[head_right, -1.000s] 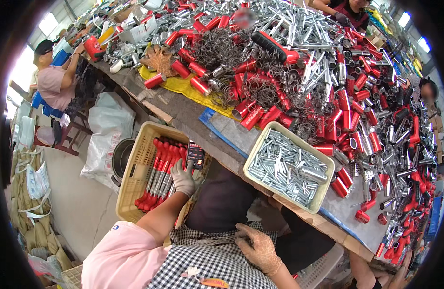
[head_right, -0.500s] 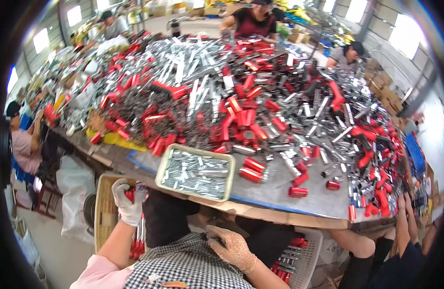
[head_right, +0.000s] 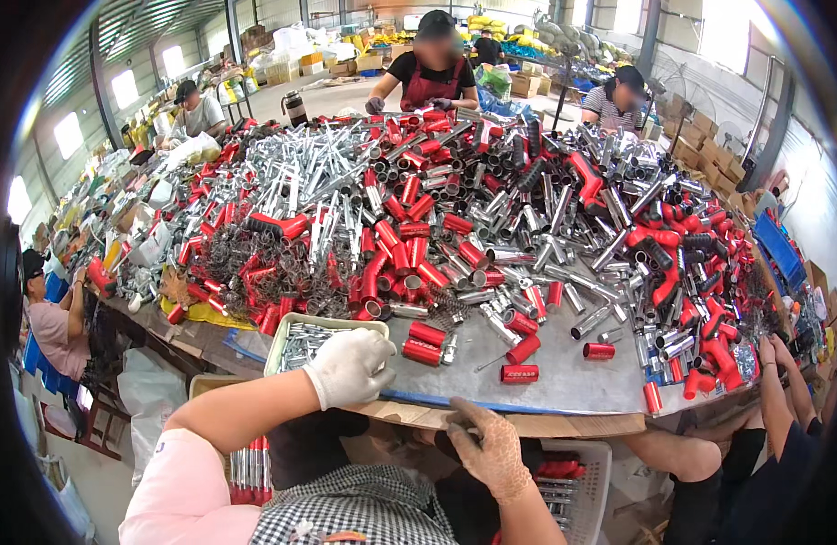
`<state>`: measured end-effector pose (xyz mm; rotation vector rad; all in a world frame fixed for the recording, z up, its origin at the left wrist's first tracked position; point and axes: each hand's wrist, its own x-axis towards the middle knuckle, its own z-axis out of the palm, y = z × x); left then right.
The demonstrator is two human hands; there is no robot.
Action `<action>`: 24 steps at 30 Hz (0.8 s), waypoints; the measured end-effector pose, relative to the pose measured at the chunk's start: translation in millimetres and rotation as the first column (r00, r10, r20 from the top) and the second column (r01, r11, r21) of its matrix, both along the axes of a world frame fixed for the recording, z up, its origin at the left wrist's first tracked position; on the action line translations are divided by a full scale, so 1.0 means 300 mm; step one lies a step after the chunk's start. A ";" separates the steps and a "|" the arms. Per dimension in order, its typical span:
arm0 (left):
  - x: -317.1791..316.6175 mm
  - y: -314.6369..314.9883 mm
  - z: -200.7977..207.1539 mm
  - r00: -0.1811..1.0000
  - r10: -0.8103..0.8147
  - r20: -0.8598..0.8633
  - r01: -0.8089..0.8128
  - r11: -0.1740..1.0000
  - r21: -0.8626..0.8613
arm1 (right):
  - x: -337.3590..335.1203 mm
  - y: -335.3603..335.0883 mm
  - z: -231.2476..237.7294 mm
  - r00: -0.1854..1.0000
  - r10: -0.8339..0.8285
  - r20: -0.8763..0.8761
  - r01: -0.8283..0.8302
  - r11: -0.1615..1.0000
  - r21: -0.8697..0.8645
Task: The person assembles metal handle tools by hand, connecting metal tubes, pins, and outer sleeves, and places the finished assemblies into a plastic basket.
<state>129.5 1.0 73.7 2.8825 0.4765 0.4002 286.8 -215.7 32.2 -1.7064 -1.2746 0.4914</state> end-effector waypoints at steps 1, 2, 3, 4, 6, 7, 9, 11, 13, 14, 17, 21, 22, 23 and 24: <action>0.012 -0.005 0.003 0.989 0.024 -0.148 -0.017 0.999 0.044 | 0.009 0.001 0.003 1.000 0.002 -0.001 -0.002 1.000 0.000; 0.022 -0.002 0.005 0.989 0.033 -0.143 -0.026 0.998 0.055 | 0.025 0.020 0.011 0.999 -0.008 0.053 0.008 1.000 0.003; 0.026 -0.003 -0.001 0.990 0.001 -0.140 0.004 0.999 0.036 | 0.039 0.040 0.019 0.994 -0.017 0.107 0.016 1.000 0.009; 0.030 -0.003 -0.006 0.990 -0.029 -0.136 0.032 0.999 0.019 | 0.051 0.061 0.027 0.987 -0.025 0.161 0.022 1.000 0.017; 0.041 -0.002 0.012 0.980 -0.029 -0.197 0.040 0.998 0.050 | 0.068 0.086 0.017 0.987 -0.024 0.158 0.018 0.999 0.041; 0.049 0.017 0.015 0.978 -0.028 -0.208 0.043 0.997 0.067 | 0.071 0.103 0.019 0.989 -0.036 0.145 0.030 0.999 0.039; 0.061 0.054 0.042 0.976 -0.015 -0.218 0.036 0.995 0.093 | 0.066 0.124 0.015 0.988 -0.030 0.149 0.030 1.000 0.006; 0.079 0.098 0.082 0.949 0.065 -0.308 -0.049 0.997 0.060 | 0.050 0.144 0.000 0.989 0.003 0.149 -0.004 1.000 0.004; 0.096 0.170 0.125 0.943 0.132 -0.305 -0.100 0.988 0.117 | 0.030 0.165 -0.015 0.988 0.059 0.143 -0.060 0.998 0.004; 0.115 0.222 0.133 0.938 0.151 -0.313 -0.113 0.984 0.136 | 0.028 0.172 -0.028 0.989 0.061 0.138 -0.062 0.998 0.007; 0.201 0.380 0.177 0.902 0.324 -0.284 -0.269 0.939 0.216 | 0.036 0.199 -0.081 0.986 0.121 0.117 -0.127 0.991 0.041; 0.238 0.751 0.189 0.761 0.564 -0.319 -0.472 0.820 0.325 | 0.023 0.228 -0.097 0.995 0.045 0.091 -0.049 0.998 0.044; 0.240 0.824 0.178 0.715 0.581 -0.390 -0.461 0.810 0.363 | 0.020 0.231 -0.092 0.999 0.016 0.045 -0.018 0.999 0.048; 0.303 0.784 0.196 0.733 0.586 -0.346 -0.526 0.810 0.259 | 0.041 0.203 -0.091 0.997 -0.039 0.066 0.037 0.998 0.041; 0.276 0.846 0.168 0.719 0.605 -0.341 -0.542 0.796 0.268 | 0.029 0.215 -0.084 0.998 -0.019 0.064 0.016 0.999 0.052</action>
